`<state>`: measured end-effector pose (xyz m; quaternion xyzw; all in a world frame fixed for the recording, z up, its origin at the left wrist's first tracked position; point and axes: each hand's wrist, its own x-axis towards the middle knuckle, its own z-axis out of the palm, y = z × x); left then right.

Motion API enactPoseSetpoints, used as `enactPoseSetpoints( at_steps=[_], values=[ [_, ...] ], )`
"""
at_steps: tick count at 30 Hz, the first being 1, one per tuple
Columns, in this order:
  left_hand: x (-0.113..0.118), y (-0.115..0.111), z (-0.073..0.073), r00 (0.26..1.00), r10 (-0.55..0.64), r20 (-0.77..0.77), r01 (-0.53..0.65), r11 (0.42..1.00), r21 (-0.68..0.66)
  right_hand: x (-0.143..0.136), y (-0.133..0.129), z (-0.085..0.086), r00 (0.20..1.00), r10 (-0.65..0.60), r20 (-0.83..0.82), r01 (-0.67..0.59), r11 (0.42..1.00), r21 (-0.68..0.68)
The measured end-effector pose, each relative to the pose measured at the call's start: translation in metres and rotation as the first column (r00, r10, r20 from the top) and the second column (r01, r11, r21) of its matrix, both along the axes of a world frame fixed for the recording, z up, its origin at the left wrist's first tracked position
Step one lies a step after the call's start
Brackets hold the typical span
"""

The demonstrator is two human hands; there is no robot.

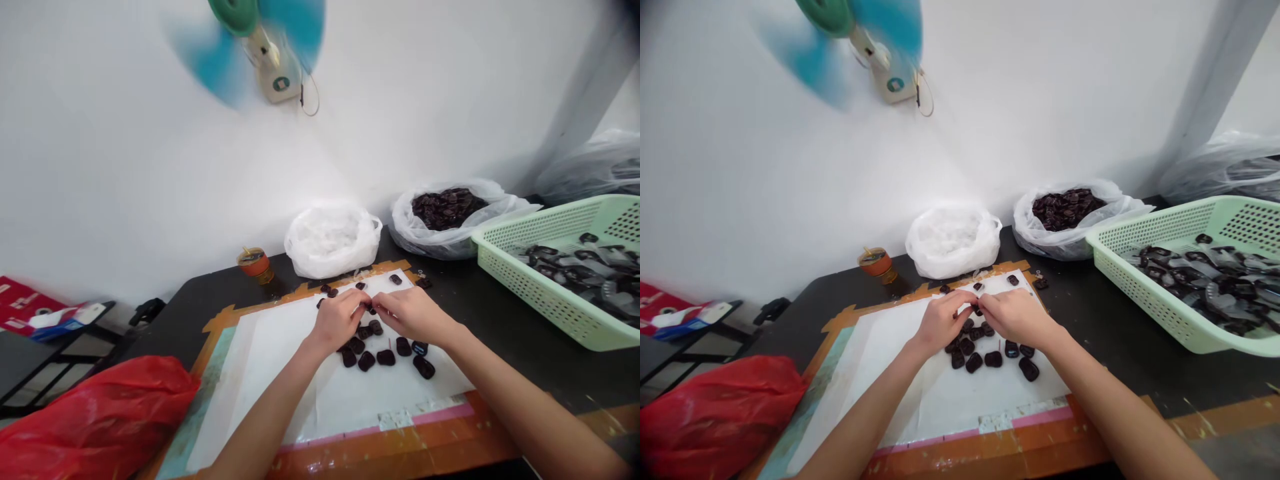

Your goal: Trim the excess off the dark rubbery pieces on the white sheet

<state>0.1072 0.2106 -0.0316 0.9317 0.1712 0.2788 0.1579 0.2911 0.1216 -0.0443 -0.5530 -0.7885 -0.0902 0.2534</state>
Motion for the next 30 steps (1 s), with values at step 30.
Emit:
enactPoseSetpoints(
  at_steps=[30],
  values=[
    [0.006,-0.010,0.002,0.940,-0.054,0.337,0.304,0.583,-0.753,-0.017,-0.001,0.008,0.621,0.066,-0.781,-0.138,0.990,-0.026]
  ],
)
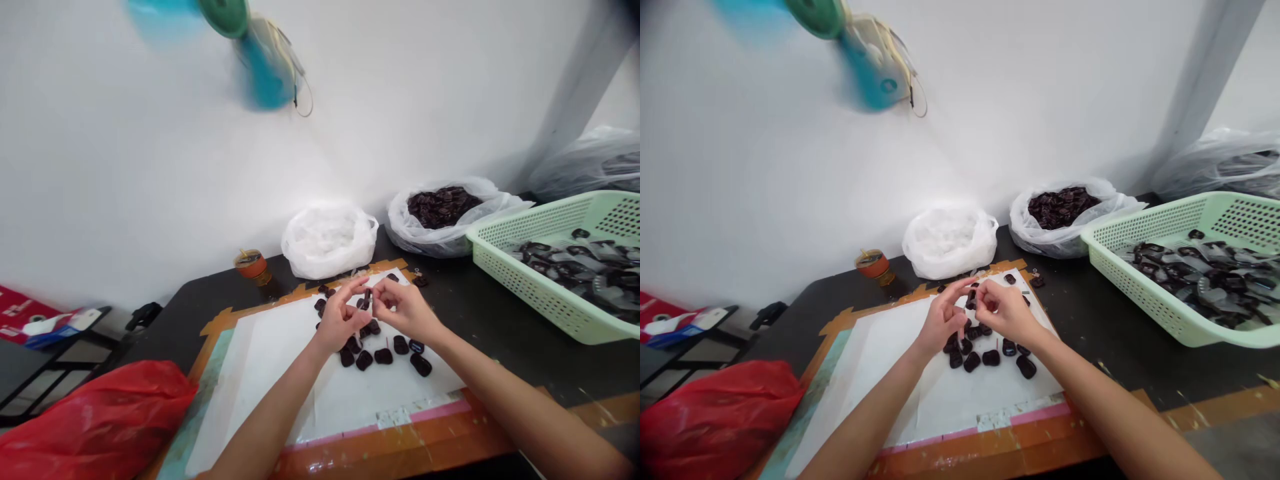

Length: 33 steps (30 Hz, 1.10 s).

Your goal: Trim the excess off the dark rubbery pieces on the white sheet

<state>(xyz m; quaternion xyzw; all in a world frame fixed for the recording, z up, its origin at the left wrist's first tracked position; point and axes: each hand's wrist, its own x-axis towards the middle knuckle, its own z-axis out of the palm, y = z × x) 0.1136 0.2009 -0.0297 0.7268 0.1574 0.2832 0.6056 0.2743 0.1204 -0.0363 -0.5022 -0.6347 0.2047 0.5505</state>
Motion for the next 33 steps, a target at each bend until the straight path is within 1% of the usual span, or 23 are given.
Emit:
enactPoseSetpoints(
  at_steps=[4,8,13,15,17,19,21,22,24,25,26,27,30,31,33],
  values=[
    [0.002,-0.001,0.003,0.995,0.054,-0.084,-0.057,0.998,-0.036,-0.006,-0.002,0.001,1.000,0.013,0.017,-0.012,1.000,-0.012],
    [0.000,0.003,0.002,0.997,0.033,-0.069,-0.039,0.996,-0.079,-0.007,-0.003,0.001,0.999,0.013,0.044,-0.012,1.000,-0.013],
    [-0.003,0.009,-0.002,0.997,0.040,-0.064,-0.047,0.994,-0.103,-0.001,-0.002,-0.002,0.991,-0.092,0.097,0.089,0.995,0.040],
    [-0.005,0.012,-0.003,0.997,0.022,-0.079,-0.030,0.994,-0.107,0.004,-0.001,-0.003,0.985,-0.138,0.099,0.133,0.989,0.059],
    [-0.008,0.016,-0.002,0.996,-0.008,-0.084,-0.002,0.993,-0.115,0.009,0.000,-0.004,0.981,-0.174,0.085,0.168,0.983,0.072],
    [-0.010,0.019,-0.001,0.996,-0.027,-0.083,0.016,0.992,-0.123,0.013,-0.001,-0.002,0.984,-0.176,0.041,0.172,0.982,0.071],
    [-0.010,0.020,-0.002,0.997,-0.026,-0.079,0.016,0.991,-0.133,0.015,-0.002,0.000,0.992,-0.109,-0.057,0.112,0.992,0.051],
    [-0.010,0.020,-0.002,0.997,-0.016,-0.070,0.006,0.990,-0.138,0.015,-0.002,0.001,0.990,-0.049,-0.131,0.054,0.998,0.034],
    [-0.008,0.020,-0.003,0.999,0.016,-0.041,-0.022,0.989,-0.146,0.014,-0.003,0.002,0.954,0.087,-0.288,-0.092,0.996,-0.002],
    [-0.008,0.019,-0.004,0.999,0.031,-0.027,-0.035,0.989,-0.146,0.012,-0.002,0.002,0.927,0.138,-0.348,-0.153,0.988,-0.016],
    [-0.007,0.019,-0.005,0.999,0.043,-0.017,-0.045,0.989,-0.143,0.011,-0.002,0.001,0.908,0.165,-0.385,-0.188,0.982,-0.023],
    [-0.006,0.018,-0.006,0.999,0.052,-0.013,-0.053,0.989,-0.138,0.009,-0.001,0.000,0.900,0.173,-0.401,-0.199,0.980,-0.024],
    [-0.005,0.017,-0.006,0.997,0.066,-0.036,-0.069,0.992,-0.109,0.004,0.003,-0.002,0.895,0.156,-0.417,-0.170,0.986,0.004],
    [-0.005,0.016,-0.005,0.996,0.078,-0.045,-0.082,0.992,-0.092,0.003,0.004,-0.003,0.885,0.159,-0.438,-0.171,0.985,0.012],
    [-0.004,0.015,-0.004,0.991,0.123,-0.055,-0.125,0.991,-0.043,0.001,0.006,-0.004,0.845,0.187,-0.501,-0.213,0.977,0.004]
  ],
)
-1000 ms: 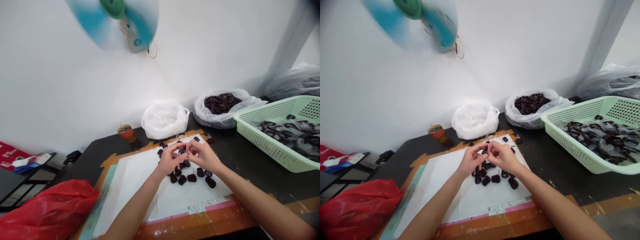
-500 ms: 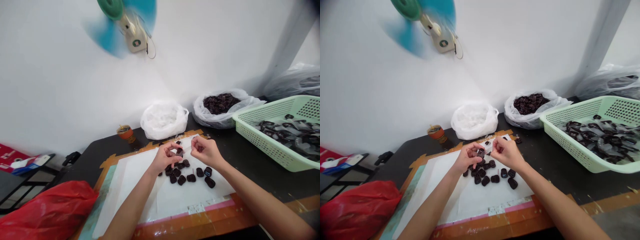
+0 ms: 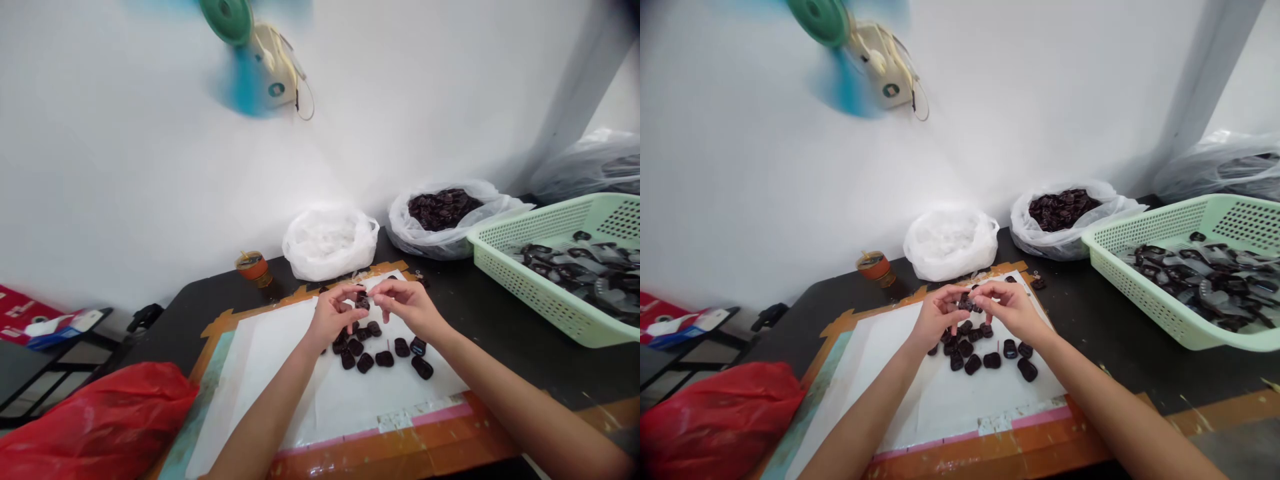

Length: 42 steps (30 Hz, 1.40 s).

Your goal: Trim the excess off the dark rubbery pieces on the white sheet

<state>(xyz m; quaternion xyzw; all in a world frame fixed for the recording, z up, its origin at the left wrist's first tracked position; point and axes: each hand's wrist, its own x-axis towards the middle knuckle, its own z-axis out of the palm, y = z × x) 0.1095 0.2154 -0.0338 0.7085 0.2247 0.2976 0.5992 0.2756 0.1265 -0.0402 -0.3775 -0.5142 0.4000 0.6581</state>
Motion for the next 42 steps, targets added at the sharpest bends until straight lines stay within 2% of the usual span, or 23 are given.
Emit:
enactPoseSetpoints(
  at_steps=[4,9,15,17,26,28,32,34,37,42],
  values=[
    [0.001,-0.004,0.001,0.994,0.112,0.000,-0.111,0.982,0.155,-0.001,0.004,-0.004,0.984,0.109,-0.143,-0.129,0.982,-0.139],
    [0.003,-0.009,-0.001,0.984,0.178,-0.010,-0.163,0.921,0.355,-0.002,0.006,-0.008,0.946,0.128,-0.299,-0.223,0.924,-0.310],
    [0.004,-0.009,-0.003,0.980,0.201,0.001,-0.169,0.819,0.548,0.000,0.007,-0.009,0.918,0.144,-0.369,-0.287,0.884,-0.369],
    [0.004,-0.009,-0.004,0.980,0.201,-0.012,-0.158,0.805,0.572,0.001,0.007,-0.009,0.909,0.160,-0.385,-0.311,0.875,-0.371],
    [0.005,-0.013,-0.004,0.982,0.187,-0.035,-0.139,0.830,0.540,0.002,0.009,-0.011,0.863,0.159,-0.480,-0.365,0.853,-0.374],
    [0.004,-0.014,-0.003,0.988,0.145,-0.054,-0.102,0.872,0.479,0.002,0.009,-0.011,0.863,0.131,-0.488,-0.340,0.865,-0.369],
    [0.004,-0.011,-0.001,0.995,0.086,-0.052,-0.072,0.972,0.223,0.000,0.008,-0.010,0.874,0.129,-0.468,-0.309,0.891,-0.332],
    [0.004,-0.009,-0.001,0.995,0.103,-0.017,-0.100,0.987,0.127,-0.002,0.007,-0.008,0.885,0.135,-0.446,-0.293,0.905,-0.307],
    [0.005,-0.007,0.000,0.994,0.111,0.010,-0.112,0.992,0.054,-0.005,0.005,-0.007,0.892,0.129,-0.433,-0.273,0.917,-0.290],
    [0.006,-0.012,0.002,0.990,0.136,-0.030,-0.134,0.988,0.071,-0.005,0.005,-0.007,0.892,0.156,-0.425,-0.314,0.889,-0.334]
  ],
)
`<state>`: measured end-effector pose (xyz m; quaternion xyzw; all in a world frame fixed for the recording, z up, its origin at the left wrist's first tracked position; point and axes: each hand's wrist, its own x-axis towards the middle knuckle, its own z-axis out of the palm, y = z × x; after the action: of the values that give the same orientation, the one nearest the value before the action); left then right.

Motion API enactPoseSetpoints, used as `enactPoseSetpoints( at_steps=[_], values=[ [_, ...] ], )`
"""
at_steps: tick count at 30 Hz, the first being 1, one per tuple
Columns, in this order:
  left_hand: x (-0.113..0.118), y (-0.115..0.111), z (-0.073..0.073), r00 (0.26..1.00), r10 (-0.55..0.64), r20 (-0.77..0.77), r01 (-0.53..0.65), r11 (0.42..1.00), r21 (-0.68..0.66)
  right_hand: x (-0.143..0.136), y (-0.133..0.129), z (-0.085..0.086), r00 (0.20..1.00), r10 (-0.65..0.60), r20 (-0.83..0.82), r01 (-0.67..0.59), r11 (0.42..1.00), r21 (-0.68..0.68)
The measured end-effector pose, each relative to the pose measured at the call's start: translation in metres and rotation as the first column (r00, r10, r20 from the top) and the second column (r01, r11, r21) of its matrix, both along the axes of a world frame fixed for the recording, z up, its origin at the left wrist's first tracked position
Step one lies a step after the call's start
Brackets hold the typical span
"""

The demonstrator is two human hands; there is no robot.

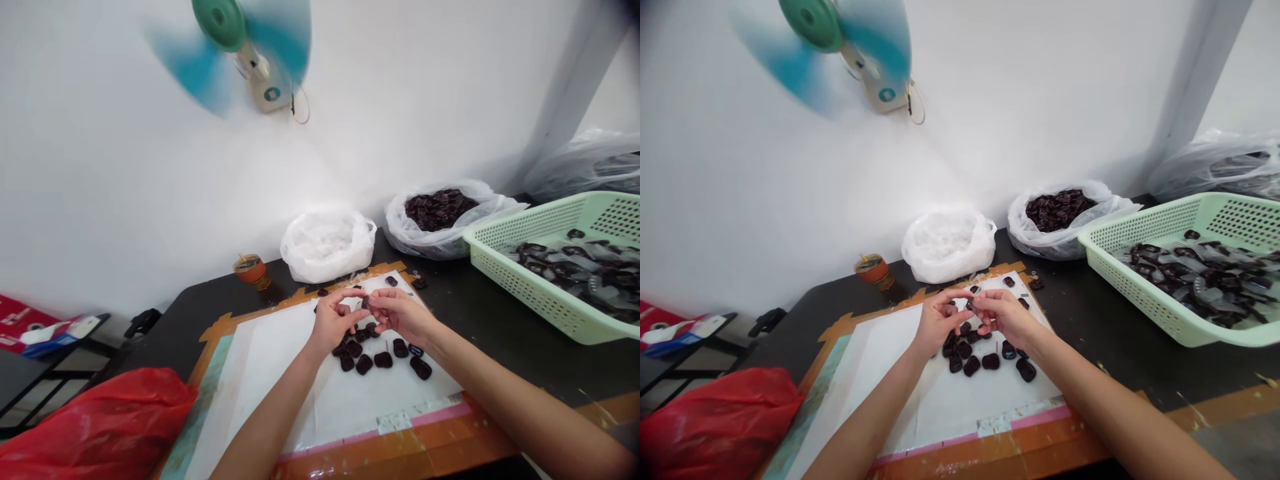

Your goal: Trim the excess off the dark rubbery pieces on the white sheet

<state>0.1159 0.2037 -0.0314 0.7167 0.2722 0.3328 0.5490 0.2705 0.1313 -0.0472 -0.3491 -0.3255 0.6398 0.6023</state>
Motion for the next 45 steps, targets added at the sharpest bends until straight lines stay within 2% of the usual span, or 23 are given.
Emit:
enactPoseSetpoints(
  at_steps=[16,19,26,32,37,42,45],
  values=[
    [-0.003,0.003,0.000,0.997,0.009,0.076,-0.016,0.996,0.084,-0.001,-0.001,-0.002,0.998,0.025,-0.056,-0.019,0.993,0.116],
    [-0.002,0.003,-0.004,0.995,0.006,0.099,-0.017,0.995,0.101,-0.003,-0.001,-0.001,0.999,-0.022,-0.023,0.025,0.991,0.131],
    [0.002,-0.002,-0.008,0.988,0.059,0.143,-0.076,0.991,0.114,-0.011,-0.002,0.002,0.962,-0.226,0.151,0.200,0.965,0.172],
    [0.001,-0.008,0.005,0.996,0.028,0.079,-0.030,0.999,0.020,-0.013,-0.001,0.001,0.914,-0.356,0.192,0.316,0.925,0.213],
    [0.000,-0.006,0.012,0.998,0.055,0.025,-0.054,0.997,-0.057,-0.015,-0.002,0.002,0.898,-0.365,0.244,0.283,0.906,0.316],
    [0.000,-0.003,0.010,0.996,0.072,0.044,-0.065,0.986,-0.152,-0.016,-0.004,0.001,0.887,-0.386,0.253,0.278,0.884,0.377],
    [0.000,-0.002,0.009,0.999,0.036,0.016,-0.033,0.984,-0.176,-0.016,-0.003,0.000,0.881,-0.399,0.254,0.282,0.874,0.396]
  ],
)
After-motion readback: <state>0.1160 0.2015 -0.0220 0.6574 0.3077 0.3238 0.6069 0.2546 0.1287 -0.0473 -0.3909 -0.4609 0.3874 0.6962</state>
